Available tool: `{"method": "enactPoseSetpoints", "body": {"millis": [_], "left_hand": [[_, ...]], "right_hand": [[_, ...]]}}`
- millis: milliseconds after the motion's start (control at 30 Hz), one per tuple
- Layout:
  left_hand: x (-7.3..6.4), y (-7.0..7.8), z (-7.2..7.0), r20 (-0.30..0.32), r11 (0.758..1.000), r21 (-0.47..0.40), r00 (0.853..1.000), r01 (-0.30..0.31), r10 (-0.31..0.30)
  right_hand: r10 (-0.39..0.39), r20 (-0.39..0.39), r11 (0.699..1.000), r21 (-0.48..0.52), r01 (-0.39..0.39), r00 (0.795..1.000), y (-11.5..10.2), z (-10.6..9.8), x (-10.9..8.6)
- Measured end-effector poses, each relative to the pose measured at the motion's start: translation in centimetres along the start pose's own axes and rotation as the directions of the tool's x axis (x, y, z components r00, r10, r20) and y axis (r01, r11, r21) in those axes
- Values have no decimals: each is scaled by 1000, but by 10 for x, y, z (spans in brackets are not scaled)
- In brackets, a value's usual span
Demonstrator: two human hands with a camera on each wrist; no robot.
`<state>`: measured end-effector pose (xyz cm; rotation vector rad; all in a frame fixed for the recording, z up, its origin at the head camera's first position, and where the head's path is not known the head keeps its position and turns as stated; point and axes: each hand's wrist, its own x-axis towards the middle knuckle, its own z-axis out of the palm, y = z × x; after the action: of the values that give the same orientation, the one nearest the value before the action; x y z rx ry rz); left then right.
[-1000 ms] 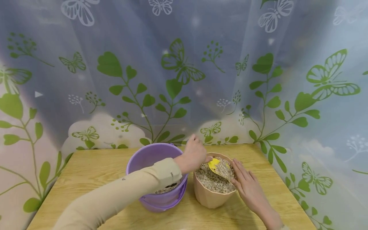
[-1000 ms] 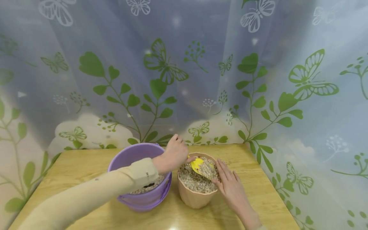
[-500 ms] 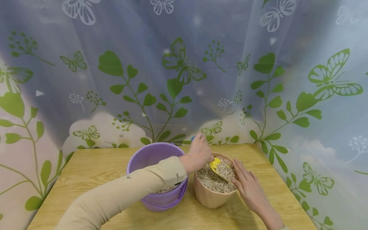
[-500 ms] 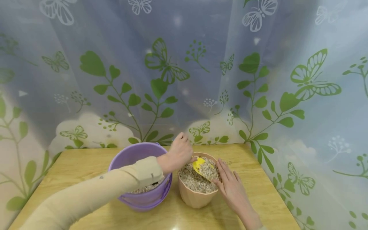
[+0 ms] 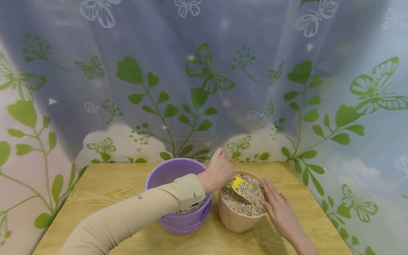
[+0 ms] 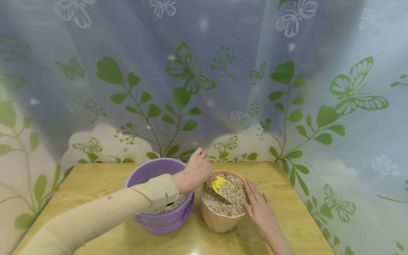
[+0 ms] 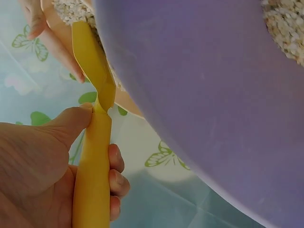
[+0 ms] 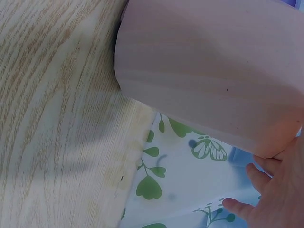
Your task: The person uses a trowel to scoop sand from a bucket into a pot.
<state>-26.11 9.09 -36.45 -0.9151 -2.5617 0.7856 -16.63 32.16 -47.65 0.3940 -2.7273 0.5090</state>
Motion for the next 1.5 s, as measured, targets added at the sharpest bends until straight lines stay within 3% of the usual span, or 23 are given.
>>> {"method": "enactPoseSetpoints", "body": {"millis": [600, 833, 1267, 1500], "left_hand": [[-12, -23, -1, 51, 998, 64, 999, -7, 4], [-17, -28, 0, 55, 990, 137, 998, -23, 16], [-22, -36, 7, -69, 981, 190, 997, -23, 37], [-26, -42, 16, -202, 976, 219, 977, -18, 63]], "right_hand": [[-2, -13, 1000, 0, 2, 1000, -1, 1, -3], [5, -5, 1000, 16, -5, 1000, -2, 1, -3], [-6, -8, 1000, -11, 6, 1000, 0, 1, -2], [-1, -5, 1000, -10, 1, 1000, 0, 0, -2]]}}
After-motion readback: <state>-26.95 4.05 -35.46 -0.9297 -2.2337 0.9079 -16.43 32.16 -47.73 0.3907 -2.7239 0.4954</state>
